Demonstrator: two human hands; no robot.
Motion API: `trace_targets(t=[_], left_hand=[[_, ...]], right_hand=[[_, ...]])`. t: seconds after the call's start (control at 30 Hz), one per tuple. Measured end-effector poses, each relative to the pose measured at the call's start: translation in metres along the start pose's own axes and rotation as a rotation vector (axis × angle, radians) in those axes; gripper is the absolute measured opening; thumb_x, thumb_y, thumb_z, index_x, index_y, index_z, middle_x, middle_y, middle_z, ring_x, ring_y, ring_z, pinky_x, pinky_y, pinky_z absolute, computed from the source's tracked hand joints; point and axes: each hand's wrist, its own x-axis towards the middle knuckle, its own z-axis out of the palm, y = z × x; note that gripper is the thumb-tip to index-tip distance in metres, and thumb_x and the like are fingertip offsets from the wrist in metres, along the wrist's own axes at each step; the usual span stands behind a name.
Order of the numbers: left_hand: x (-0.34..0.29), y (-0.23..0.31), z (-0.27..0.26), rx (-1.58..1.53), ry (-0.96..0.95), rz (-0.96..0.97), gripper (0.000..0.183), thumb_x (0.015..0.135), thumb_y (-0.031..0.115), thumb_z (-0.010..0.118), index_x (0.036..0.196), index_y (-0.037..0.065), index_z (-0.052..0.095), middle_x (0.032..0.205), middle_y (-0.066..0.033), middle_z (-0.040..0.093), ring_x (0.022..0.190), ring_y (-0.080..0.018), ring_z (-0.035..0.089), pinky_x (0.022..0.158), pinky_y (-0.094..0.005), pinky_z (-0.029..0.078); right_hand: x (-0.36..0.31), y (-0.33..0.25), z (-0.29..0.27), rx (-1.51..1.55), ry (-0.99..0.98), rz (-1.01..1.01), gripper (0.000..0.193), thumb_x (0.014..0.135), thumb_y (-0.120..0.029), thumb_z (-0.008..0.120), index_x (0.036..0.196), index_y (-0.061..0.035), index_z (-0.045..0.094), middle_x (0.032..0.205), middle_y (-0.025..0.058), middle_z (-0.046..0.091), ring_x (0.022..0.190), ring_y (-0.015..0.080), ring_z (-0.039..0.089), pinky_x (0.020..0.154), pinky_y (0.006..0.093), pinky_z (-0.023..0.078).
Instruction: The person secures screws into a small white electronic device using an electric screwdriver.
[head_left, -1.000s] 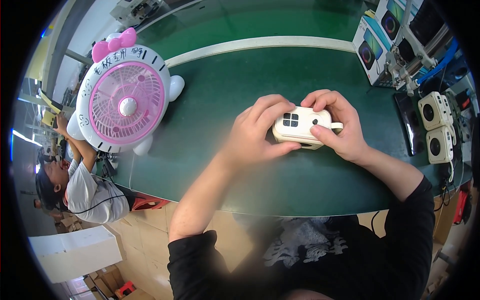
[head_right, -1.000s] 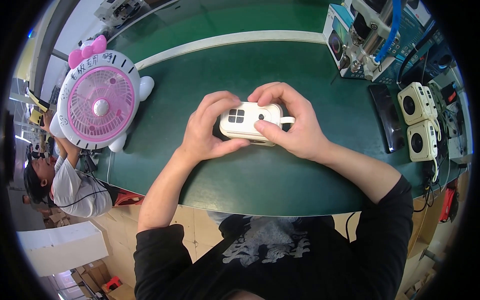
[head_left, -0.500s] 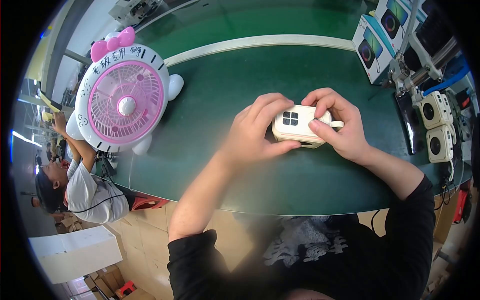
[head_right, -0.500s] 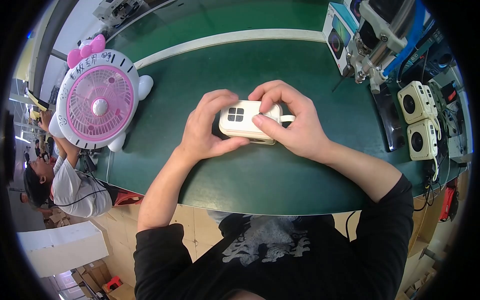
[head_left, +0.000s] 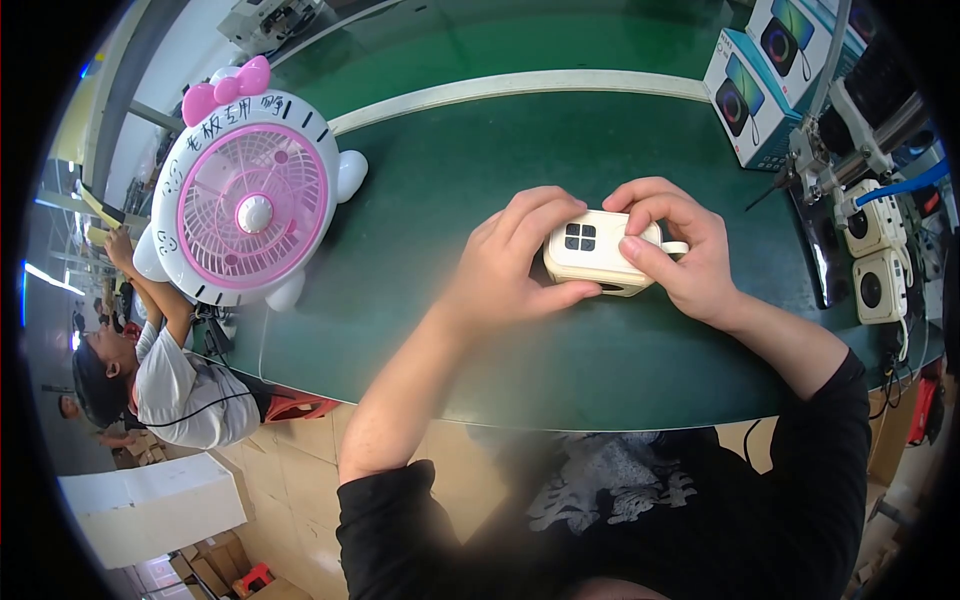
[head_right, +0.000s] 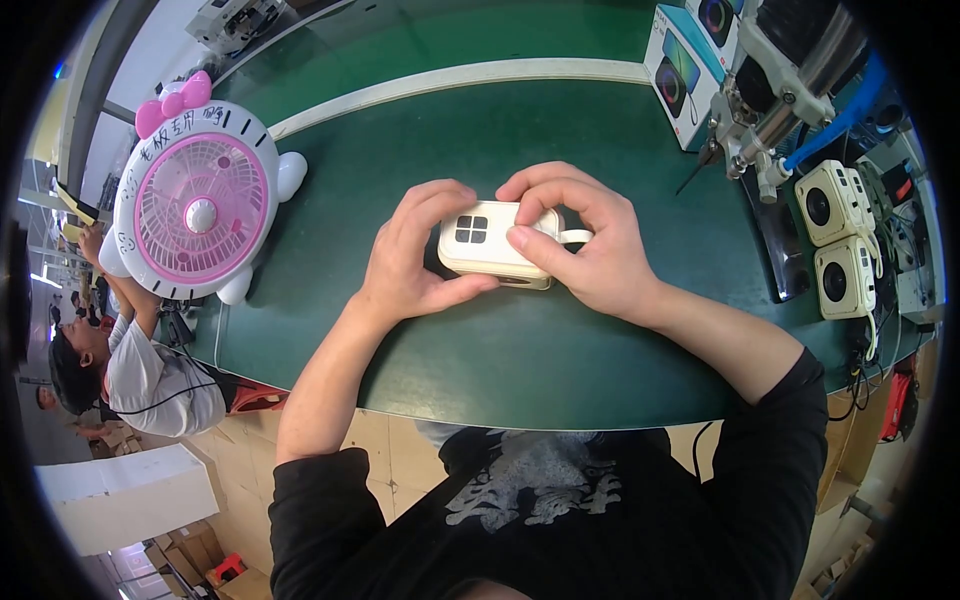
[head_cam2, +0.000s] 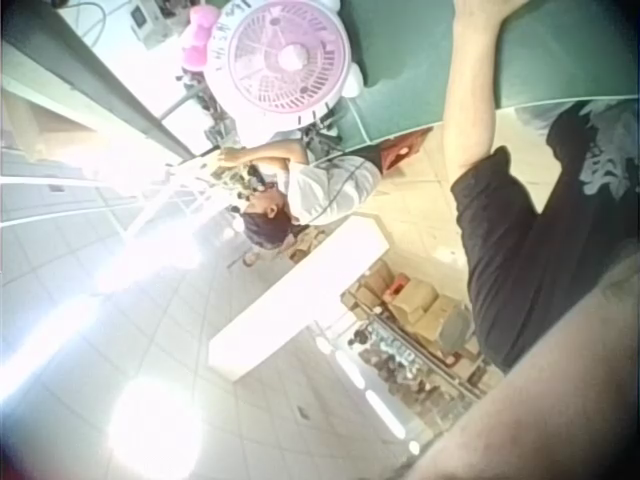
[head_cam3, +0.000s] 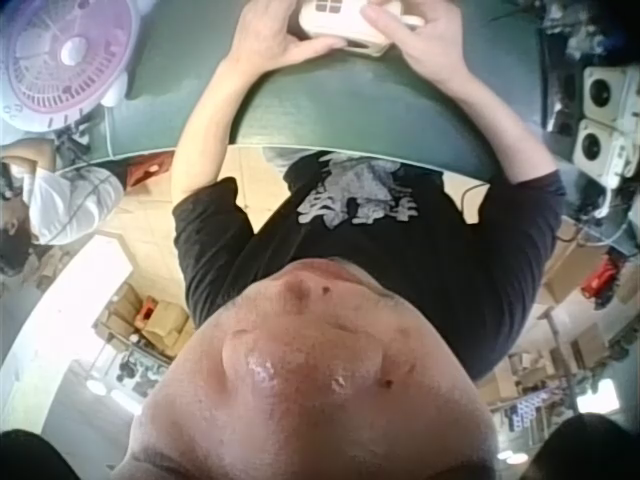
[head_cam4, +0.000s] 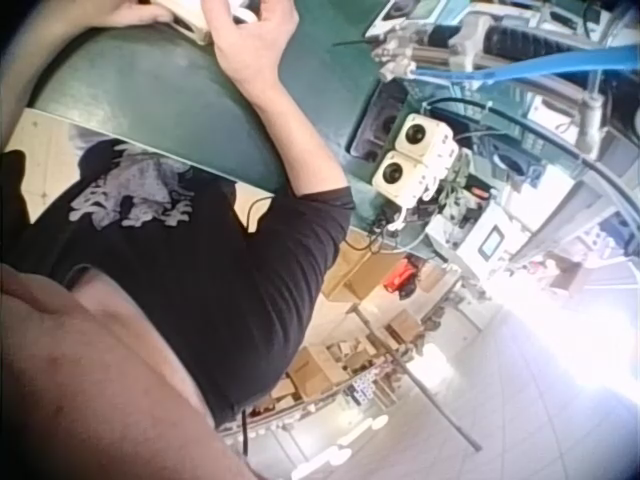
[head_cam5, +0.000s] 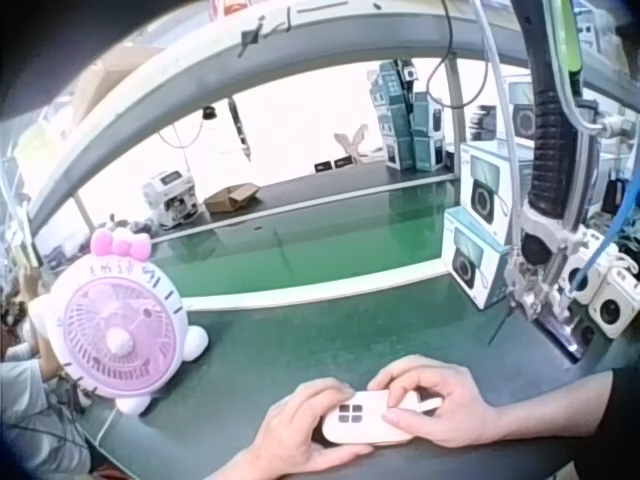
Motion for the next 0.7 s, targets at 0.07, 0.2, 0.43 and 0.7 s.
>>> trace_targets(t=[0.07, 0.2, 0.43, 0.7], left_hand=[[-0.0002, -0.0002, 0.0002, -0.002, -0.001, -0.003, 0.075, 0.063, 0.035, 0.087, 0.121, 0.005, 0.051, 0.113, -0.0161, 0.060, 0.101, -0.0313, 0.061, 0.081, -0.0381, 0.053], [-0.0010, -0.0003, 0.0002, -0.003, -0.004, -0.008, 0.075, 0.063, 0.035, 0.087, 0.121, 0.005, 0.051, 0.113, -0.0161, 0.060, 0.102, -0.0313, 0.061, 0.081, -0.0381, 0.053], [-0.0010, 0.0006, -0.0005, 0.000, -0.007, -0.023, 0.075, 0.063, 0.036, 0.087, 0.121, 0.005, 0.052, 0.114, -0.0163, 0.060, 0.103, -0.0319, 0.061, 0.082, -0.0382, 0.052], [-0.0012, 0.0012, -0.0011, -0.002, -0.009, -0.029, 0.075, 0.063, 0.036, 0.087, 0.121, 0.005, 0.052, 0.114, -0.0157, 0.060, 0.104, -0.0319, 0.061, 0.083, -0.0382, 0.052]], right_hand=[[0.0002, -0.0004, -0.0004, -0.020, 0.003, -0.012, 0.009, 0.082, -0.007, 0.069, 0.086, -0.0037, 0.061, 0.107, 0.0088, 0.063, 0.096, 0.0170, 0.060, 0.083, 0.0292, 0.048], [-0.0005, -0.0004, -0.0004, -0.034, 0.010, -0.019, 0.008, 0.082, -0.007, 0.068, 0.087, -0.0034, 0.064, 0.108, 0.0091, 0.063, 0.096, 0.0176, 0.061, 0.083, 0.0295, 0.048], [0.0002, -0.0016, -0.0023, -0.092, -0.003, -0.058, 0.007, 0.081, -0.006, 0.067, 0.088, -0.0030, 0.065, 0.108, 0.0097, 0.064, 0.098, 0.0187, 0.062, 0.084, 0.0299, 0.049], [0.0009, -0.0016, -0.0029, -0.137, -0.017, -0.100, 0.007, 0.081, -0.005, 0.064, 0.088, -0.0032, 0.066, 0.107, 0.0107, 0.064, 0.097, 0.0202, 0.062, 0.085, 0.0313, 0.048]])
